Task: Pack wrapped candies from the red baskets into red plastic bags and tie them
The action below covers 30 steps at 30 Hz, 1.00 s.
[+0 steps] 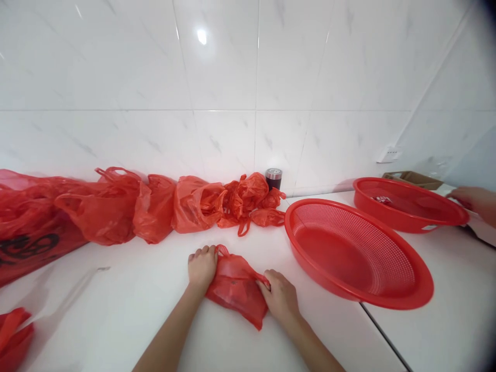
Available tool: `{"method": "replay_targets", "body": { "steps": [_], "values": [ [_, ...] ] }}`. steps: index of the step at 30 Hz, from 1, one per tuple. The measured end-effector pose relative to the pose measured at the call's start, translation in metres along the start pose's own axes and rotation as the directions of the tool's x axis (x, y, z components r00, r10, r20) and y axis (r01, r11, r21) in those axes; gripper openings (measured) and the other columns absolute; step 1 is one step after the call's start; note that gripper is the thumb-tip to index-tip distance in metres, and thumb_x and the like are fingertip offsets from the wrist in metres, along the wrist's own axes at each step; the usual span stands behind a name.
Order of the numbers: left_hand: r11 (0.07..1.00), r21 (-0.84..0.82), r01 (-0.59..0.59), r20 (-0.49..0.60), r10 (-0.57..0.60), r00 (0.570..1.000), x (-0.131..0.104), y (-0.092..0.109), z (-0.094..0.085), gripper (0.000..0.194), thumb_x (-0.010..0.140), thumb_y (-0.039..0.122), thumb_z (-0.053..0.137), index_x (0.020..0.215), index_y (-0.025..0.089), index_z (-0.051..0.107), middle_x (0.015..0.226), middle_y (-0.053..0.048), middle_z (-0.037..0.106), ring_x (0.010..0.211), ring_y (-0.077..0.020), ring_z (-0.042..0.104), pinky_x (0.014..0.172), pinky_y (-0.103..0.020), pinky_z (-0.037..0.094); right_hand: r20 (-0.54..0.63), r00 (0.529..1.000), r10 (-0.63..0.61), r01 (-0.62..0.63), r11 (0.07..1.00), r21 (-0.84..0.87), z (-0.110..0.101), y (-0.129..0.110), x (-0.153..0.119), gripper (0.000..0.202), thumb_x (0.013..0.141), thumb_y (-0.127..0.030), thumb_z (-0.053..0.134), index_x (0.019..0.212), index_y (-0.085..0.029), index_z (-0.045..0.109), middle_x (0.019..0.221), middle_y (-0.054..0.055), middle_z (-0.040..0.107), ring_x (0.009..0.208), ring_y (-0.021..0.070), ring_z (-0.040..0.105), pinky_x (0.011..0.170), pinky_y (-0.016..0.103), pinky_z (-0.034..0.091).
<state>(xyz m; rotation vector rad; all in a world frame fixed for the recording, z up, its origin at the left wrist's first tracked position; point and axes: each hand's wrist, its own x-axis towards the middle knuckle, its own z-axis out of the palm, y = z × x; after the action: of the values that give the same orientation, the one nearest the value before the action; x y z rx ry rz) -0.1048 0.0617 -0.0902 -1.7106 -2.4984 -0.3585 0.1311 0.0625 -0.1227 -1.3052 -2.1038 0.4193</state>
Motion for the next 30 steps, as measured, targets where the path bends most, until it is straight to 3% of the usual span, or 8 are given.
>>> {"method": "replay_targets", "body": {
  "steps": [6,11,15,18,20,22,26,30],
  "values": [
    [0.98,-0.054,0.19,-0.001,-0.191,0.982,0.01,-0.042,-0.011,0.046,0.095,0.036,0.025,0.113,0.014,0.061,0.111,-0.019,0.067,0.103,-0.0368,0.06,0.085,-0.051,0.04,0.022,0.982,0.185,-0.185,0.951,0.247,-0.004,0.008,0.001,0.043,0.085,-0.044,0.052,0.064,-0.022,0.021,0.057,-0.007,0.025,0.054,0.0106,0.026,0.051,0.022,0.023],
    [0.951,-0.162,0.264,0.096,-0.251,0.963,0.022,-0.059,-0.029,0.042,0.092,0.04,0.03,0.103,0.022,0.066,0.105,-0.015,0.071,0.099,-0.0353,0.064,0.08,-0.05,0.046,0.059,0.967,0.248,-0.246,0.844,0.477,-0.008,0.006,0.004,0.04,0.085,-0.043,0.049,0.064,-0.023,0.022,0.059,-0.007,0.021,0.055,0.0106,0.023,0.05,0.022,0.022],
    [0.95,-0.282,0.13,0.082,-0.111,0.99,0.021,-0.038,-0.052,0.033,0.086,0.032,0.044,0.111,0.023,0.064,0.111,-0.008,0.07,0.101,-0.0244,0.065,0.085,-0.037,0.049,0.057,0.953,0.297,-0.273,0.764,0.584,-0.012,0.004,0.003,0.034,0.084,-0.039,0.05,0.067,-0.024,0.025,0.059,-0.008,0.025,0.054,0.0107,0.026,0.05,0.022,0.024],
    [0.933,-0.324,-0.159,-0.013,0.164,0.986,0.008,-0.008,-0.064,0.045,0.082,0.028,0.051,0.126,0.029,0.055,0.138,-0.004,0.053,0.125,-0.022,0.05,0.103,-0.037,0.038,0.066,0.962,0.265,-0.25,0.757,0.604,-0.015,0.003,0.004,0.032,0.083,-0.039,0.051,0.068,-0.024,0.027,0.058,-0.008,0.03,0.054,0.011,0.029,0.05,0.022,0.027],
    [0.867,-0.3,-0.398,0.068,0.436,0.897,-0.002,0.011,-0.067,0.042,0.08,0.027,0.054,0.122,0.03,0.059,0.138,-0.004,0.053,0.126,-0.0242,0.048,0.109,-0.043,0.031,0.06,0.964,0.258,-0.241,0.761,0.602,-0.018,0.003,0.004,0.03,0.082,-0.039,0.051,0.068,-0.024,0.031,0.058,-0.007,0.035,0.054,0.0114,0.034,0.051,0.022,0.029],
    [0.815,-0.284,-0.506,0.229,0.57,0.789,-0.011,0.023,-0.067,0.033,0.077,0.026,0.058,0.11,0.027,0.066,0.122,-0.006,0.065,0.113,-0.0272,0.058,0.106,-0.048,0.034,0.061,0.961,0.27,-0.252,0.762,0.597,-0.022,0.003,0.003,0.027,0.081,-0.039,0.051,0.067,-0.023,0.035,0.057,-0.007,0.04,0.054,0.012,0.038,0.051,0.023,0.032],
    [0.865,-0.258,-0.43,0.336,0.497,0.8,-0.019,0.018,-0.079,0.022,0.069,0.026,0.066,0.091,0.023,0.069,0.092,-0.007,0.072,0.092,-0.0298,0.065,0.091,-0.048,0.045,0.06,0.949,0.309,-0.272,0.712,0.647,-0.024,0.009,0.001,0.028,0.075,-0.046,0.061,0.077,-0.023,0.045,0.062,-0.005,0.05,0.055,0.0132,0.047,0.052,0.024,0.038],
    [0.909,-0.301,-0.289,0.305,0.379,0.874,-0.037,-0.023,-0.137,0.023,0.079,0.031,0.058,0.098,0.02,0.065,0.092,-0.006,0.072,0.087,-0.025,0.067,0.077,-0.037,0.052,0.044,0.931,0.361,-0.278,0.629,0.726,-0.018,0.019,0.003,0.043,0.069,-0.052,0.069,0.091,-0.023,0.048,0.066,-0.004,0.055,0.054,0.0136,0.051,0.051,0.026,0.041]
  ]
}}
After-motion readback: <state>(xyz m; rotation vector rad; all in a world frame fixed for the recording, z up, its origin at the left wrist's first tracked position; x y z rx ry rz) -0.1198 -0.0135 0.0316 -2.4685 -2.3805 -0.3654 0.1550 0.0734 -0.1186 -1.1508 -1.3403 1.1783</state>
